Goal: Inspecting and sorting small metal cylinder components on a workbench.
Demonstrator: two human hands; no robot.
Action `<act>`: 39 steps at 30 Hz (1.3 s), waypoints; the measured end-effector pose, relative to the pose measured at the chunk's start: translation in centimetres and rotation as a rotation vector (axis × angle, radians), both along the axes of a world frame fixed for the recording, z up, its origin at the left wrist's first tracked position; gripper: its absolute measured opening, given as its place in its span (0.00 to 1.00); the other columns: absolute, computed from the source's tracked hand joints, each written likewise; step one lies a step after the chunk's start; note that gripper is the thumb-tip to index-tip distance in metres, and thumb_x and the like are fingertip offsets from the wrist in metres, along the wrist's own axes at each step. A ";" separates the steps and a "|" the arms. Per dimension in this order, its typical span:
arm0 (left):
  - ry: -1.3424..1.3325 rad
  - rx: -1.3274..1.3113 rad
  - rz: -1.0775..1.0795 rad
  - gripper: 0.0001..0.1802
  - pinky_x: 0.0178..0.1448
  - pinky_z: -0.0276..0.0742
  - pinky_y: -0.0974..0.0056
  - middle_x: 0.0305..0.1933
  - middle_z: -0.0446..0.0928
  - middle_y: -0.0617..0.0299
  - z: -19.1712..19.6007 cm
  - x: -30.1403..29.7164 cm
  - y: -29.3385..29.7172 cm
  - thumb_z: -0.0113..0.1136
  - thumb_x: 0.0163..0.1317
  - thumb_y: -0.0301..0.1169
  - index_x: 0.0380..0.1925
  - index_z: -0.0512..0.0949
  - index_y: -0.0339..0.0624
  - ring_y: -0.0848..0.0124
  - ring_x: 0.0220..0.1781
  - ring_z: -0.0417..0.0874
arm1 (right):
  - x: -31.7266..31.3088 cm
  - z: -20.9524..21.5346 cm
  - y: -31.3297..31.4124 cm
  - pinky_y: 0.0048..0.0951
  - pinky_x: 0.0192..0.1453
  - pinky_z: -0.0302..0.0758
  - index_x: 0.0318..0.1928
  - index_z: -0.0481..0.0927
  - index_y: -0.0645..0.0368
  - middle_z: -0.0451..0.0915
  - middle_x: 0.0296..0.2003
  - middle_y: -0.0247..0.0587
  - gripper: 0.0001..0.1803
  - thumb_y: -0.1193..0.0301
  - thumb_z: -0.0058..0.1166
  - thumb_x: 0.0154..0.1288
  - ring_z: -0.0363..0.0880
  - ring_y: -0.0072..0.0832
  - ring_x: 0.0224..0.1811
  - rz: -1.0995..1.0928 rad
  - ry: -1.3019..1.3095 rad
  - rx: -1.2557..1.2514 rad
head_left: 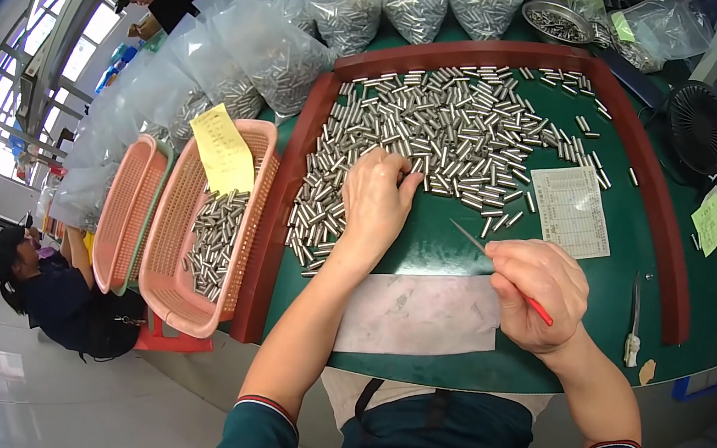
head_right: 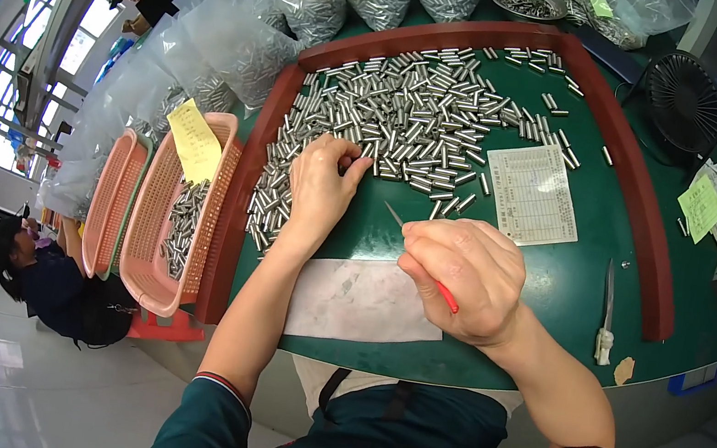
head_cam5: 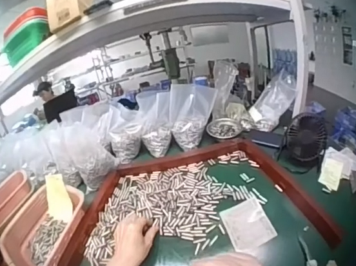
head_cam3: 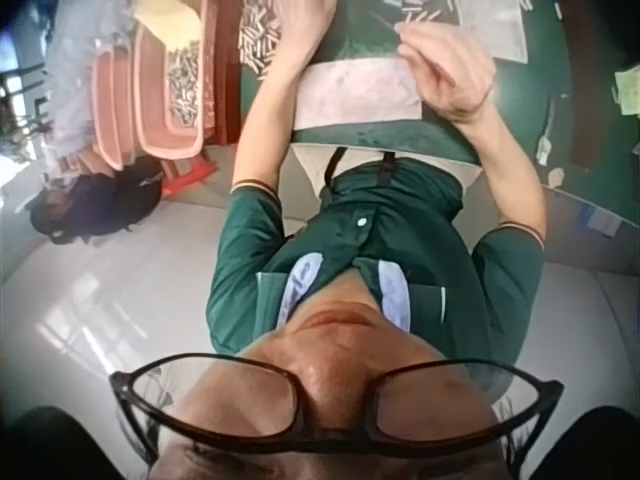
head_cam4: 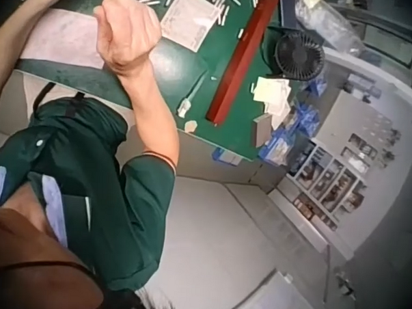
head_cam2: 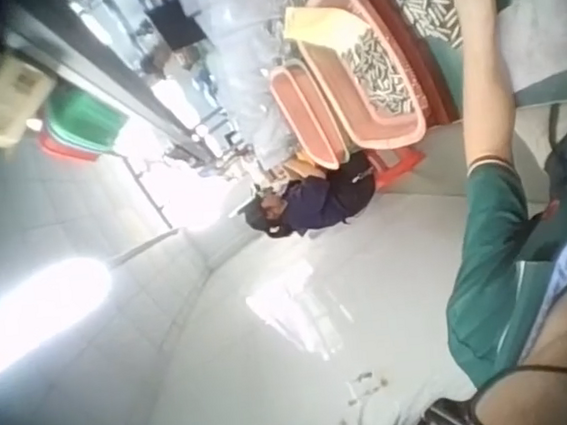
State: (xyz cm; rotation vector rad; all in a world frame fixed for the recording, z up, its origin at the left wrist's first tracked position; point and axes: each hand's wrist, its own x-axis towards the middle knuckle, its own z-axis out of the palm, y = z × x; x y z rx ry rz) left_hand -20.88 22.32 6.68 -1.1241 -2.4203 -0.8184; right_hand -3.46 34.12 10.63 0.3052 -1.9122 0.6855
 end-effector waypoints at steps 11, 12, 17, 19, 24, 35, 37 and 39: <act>-1.326 0.472 -0.335 0.07 0.31 0.71 0.78 0.24 0.74 0.66 3.7 3.3 -0.9 0.61 0.51 0.21 0.30 0.74 0.35 0.81 0.25 0.74 | 0.3 0.1 0.7 0.25 0.27 0.76 0.34 0.73 0.61 0.78 0.31 0.43 0.10 0.72 0.58 0.53 0.79 0.33 0.28 0.001 0.024 0.026; -1.405 0.445 -0.362 0.09 0.34 0.72 0.76 0.27 0.76 0.63 3.4 3.2 -1.2 0.62 0.51 0.22 0.32 0.74 0.35 0.78 0.27 0.76 | 0.2 0.1 0.7 0.26 0.27 0.76 0.35 0.73 0.60 0.78 0.31 0.43 0.10 0.71 0.57 0.54 0.79 0.33 0.28 0.015 0.025 0.032; -1.442 0.427 -0.365 0.07 0.34 0.72 0.75 0.28 0.78 0.61 3.0 3.4 -1.0 0.59 0.53 0.22 0.33 0.75 0.35 0.77 0.27 0.76 | 0.1 -0.1 0.6 0.25 0.26 0.75 0.33 0.73 0.61 0.78 0.30 0.43 0.10 0.72 0.58 0.53 0.79 0.33 0.28 0.014 0.004 0.022; -1.442 0.428 -0.361 0.07 0.34 0.72 0.75 0.28 0.78 0.61 3.0 3.4 -1.0 0.59 0.53 0.23 0.33 0.75 0.35 0.77 0.27 0.77 | 0.1 -0.2 0.6 0.25 0.26 0.74 0.32 0.73 0.61 0.78 0.30 0.42 0.09 0.73 0.59 0.51 0.79 0.33 0.27 -0.007 -0.010 0.026; -1.455 0.430 -0.380 0.07 0.34 0.73 0.75 0.28 0.78 0.60 2.8 3.2 -1.1 0.59 0.54 0.23 0.33 0.75 0.35 0.77 0.27 0.77 | -0.2 -0.2 0.6 0.25 0.26 0.73 0.32 0.74 0.61 0.78 0.29 0.41 0.09 0.75 0.59 0.49 0.79 0.32 0.26 -0.015 -0.001 0.012; -1.423 0.473 -0.374 0.06 0.33 0.74 0.76 0.28 0.78 0.60 3.0 4.1 -0.7 0.61 0.51 0.20 0.31 0.76 0.33 0.78 0.26 0.77 | -0.2 -0.3 0.5 0.24 0.25 0.72 0.30 0.74 0.61 0.78 0.29 0.41 0.11 0.73 0.61 0.47 0.79 0.31 0.27 -0.025 -0.023 0.064; -1.407 0.482 -0.375 0.06 0.34 0.74 0.76 0.28 0.78 0.60 2.8 4.1 -0.7 0.60 0.51 0.20 0.31 0.76 0.33 0.78 0.26 0.78 | -0.4 -0.4 0.6 0.24 0.25 0.73 0.29 0.74 0.61 0.78 0.28 0.40 0.13 0.71 0.63 0.44 0.79 0.32 0.27 -0.028 -0.066 0.079; -1.386 0.495 -0.374 0.06 0.34 0.75 0.76 0.28 0.78 0.60 2.8 4.1 -0.6 0.60 0.52 0.20 0.31 0.76 0.33 0.78 0.27 0.78 | -0.6 -0.5 0.6 0.24 0.25 0.74 0.29 0.74 0.61 0.78 0.28 0.41 0.13 0.71 0.64 0.44 0.79 0.32 0.27 -0.022 -0.046 0.062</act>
